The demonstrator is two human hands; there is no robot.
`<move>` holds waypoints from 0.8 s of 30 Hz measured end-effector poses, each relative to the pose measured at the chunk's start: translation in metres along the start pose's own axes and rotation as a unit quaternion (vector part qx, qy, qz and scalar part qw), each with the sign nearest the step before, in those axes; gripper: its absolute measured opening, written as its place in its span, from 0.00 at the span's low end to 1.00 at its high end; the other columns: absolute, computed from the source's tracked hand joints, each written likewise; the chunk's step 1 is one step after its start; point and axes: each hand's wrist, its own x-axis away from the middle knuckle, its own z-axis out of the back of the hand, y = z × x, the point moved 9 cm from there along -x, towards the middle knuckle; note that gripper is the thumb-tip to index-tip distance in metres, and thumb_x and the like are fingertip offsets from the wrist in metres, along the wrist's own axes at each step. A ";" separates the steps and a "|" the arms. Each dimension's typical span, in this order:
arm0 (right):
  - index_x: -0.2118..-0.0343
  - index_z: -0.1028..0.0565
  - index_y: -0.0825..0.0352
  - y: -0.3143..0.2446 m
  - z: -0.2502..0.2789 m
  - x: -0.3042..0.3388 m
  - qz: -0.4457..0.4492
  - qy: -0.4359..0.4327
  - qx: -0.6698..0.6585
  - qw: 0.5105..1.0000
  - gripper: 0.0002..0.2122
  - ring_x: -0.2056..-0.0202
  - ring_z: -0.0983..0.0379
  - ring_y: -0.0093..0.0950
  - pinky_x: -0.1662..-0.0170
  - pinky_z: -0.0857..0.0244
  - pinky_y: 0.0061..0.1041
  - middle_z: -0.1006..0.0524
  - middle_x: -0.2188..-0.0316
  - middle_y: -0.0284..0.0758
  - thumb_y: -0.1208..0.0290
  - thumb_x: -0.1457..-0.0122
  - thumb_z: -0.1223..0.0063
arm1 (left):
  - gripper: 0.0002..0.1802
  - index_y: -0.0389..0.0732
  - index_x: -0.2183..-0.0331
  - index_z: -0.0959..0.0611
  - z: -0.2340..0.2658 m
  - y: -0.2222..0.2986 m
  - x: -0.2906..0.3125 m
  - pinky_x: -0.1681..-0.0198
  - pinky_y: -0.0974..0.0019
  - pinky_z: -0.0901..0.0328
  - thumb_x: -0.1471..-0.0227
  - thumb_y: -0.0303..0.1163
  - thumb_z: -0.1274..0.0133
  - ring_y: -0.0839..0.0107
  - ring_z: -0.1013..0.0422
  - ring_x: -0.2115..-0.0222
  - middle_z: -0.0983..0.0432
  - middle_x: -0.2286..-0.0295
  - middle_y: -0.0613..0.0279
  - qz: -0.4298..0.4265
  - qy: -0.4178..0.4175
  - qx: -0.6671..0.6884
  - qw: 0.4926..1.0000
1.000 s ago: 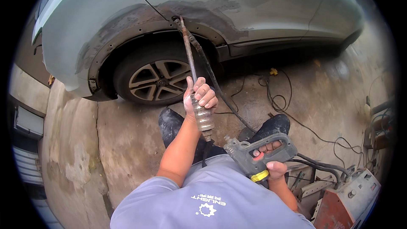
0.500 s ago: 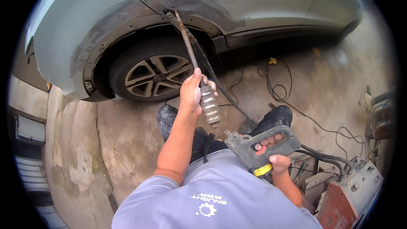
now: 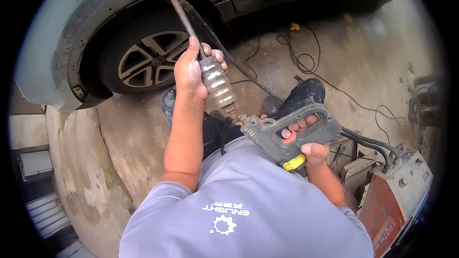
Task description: The person uses a pneumatic die grinder to remove paint and smooth the surface of a car's rear quarter panel near the wheel arch. They briefly switch to a hammer to tap the panel, then resume grinding the same area.
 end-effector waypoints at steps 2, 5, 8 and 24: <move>0.44 0.32 0.63 -0.001 0.001 -0.001 0.010 0.006 -0.006 1.000 0.34 0.45 0.32 0.35 0.44 0.36 0.40 0.27 0.49 0.37 0.76 0.63 0.44 | 0.23 0.44 0.70 0.27 -0.005 0.000 -0.003 0.71 0.54 0.28 0.31 0.52 0.57 0.58 0.26 0.76 0.25 0.75 0.53 0.006 -0.021 0.015 1.000; 0.44 0.32 0.64 -0.004 -0.002 0.001 0.025 0.018 -0.005 1.000 0.34 0.45 0.32 0.36 0.44 0.37 0.40 0.26 0.48 0.38 0.76 0.62 0.44 | 0.23 0.44 0.70 0.27 -0.008 -0.001 -0.004 0.71 0.55 0.29 0.31 0.52 0.58 0.58 0.26 0.76 0.25 0.74 0.53 0.008 -0.010 0.020 1.000; 0.43 0.31 0.63 -0.003 0.002 0.003 0.027 -0.007 0.000 1.000 0.35 0.46 0.32 0.36 0.44 0.37 0.41 0.26 0.47 0.38 0.76 0.62 0.44 | 0.25 0.44 0.72 0.27 -0.009 -0.004 -0.006 0.74 0.56 0.29 0.32 0.55 0.56 0.57 0.25 0.78 0.24 0.76 0.51 0.005 0.004 0.035 0.999; 0.40 0.28 0.52 -0.009 -0.011 0.004 0.087 -0.025 -0.013 0.996 0.37 0.35 0.37 0.41 0.28 0.54 0.57 0.28 0.39 0.34 0.81 0.61 0.45 | 0.27 0.44 0.70 0.27 -0.011 0.007 -0.016 0.74 0.54 0.28 0.32 0.58 0.59 0.57 0.26 0.79 0.25 0.77 0.52 0.007 0.016 0.040 0.999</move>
